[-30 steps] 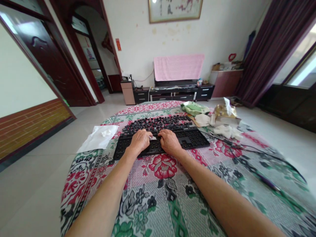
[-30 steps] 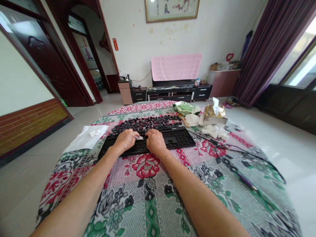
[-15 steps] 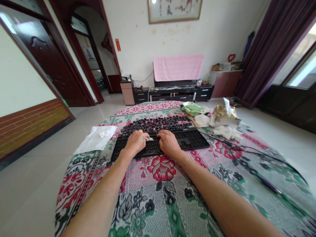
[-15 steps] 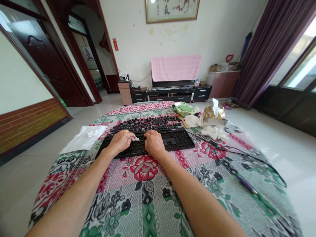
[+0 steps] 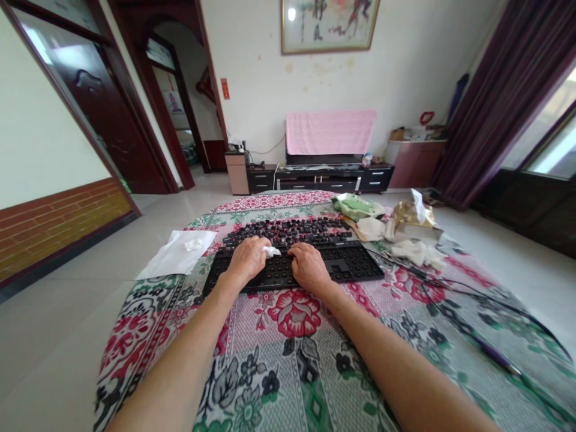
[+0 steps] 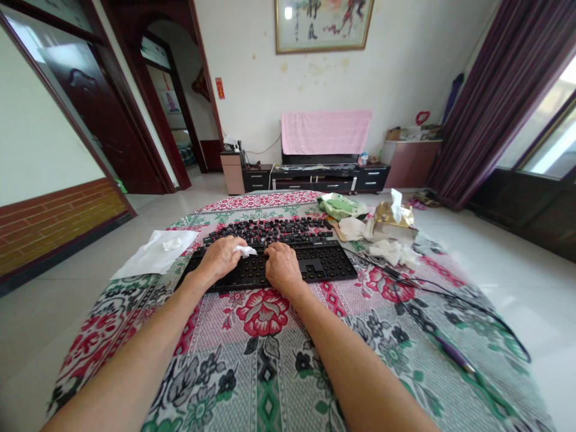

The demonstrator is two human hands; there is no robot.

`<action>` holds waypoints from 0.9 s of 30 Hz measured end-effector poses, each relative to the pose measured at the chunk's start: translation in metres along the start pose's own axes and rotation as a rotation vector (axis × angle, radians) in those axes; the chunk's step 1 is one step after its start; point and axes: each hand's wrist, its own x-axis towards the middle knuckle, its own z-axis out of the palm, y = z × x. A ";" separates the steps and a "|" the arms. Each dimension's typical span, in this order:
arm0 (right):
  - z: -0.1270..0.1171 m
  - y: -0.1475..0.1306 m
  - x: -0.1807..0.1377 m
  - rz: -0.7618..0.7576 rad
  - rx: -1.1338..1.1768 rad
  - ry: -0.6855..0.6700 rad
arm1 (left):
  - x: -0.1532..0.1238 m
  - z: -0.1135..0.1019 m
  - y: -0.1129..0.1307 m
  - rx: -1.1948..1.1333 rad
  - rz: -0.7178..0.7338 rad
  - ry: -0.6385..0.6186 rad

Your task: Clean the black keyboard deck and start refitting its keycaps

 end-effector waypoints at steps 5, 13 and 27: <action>0.000 0.000 -0.001 -0.003 0.002 0.008 | 0.000 0.014 0.006 0.051 0.030 -0.006; 0.001 0.000 0.000 0.001 0.007 0.004 | -0.006 0.000 -0.014 0.111 -0.110 -0.076; 0.000 0.000 -0.001 0.000 0.009 -0.011 | -0.009 0.004 -0.001 0.108 -0.063 -0.087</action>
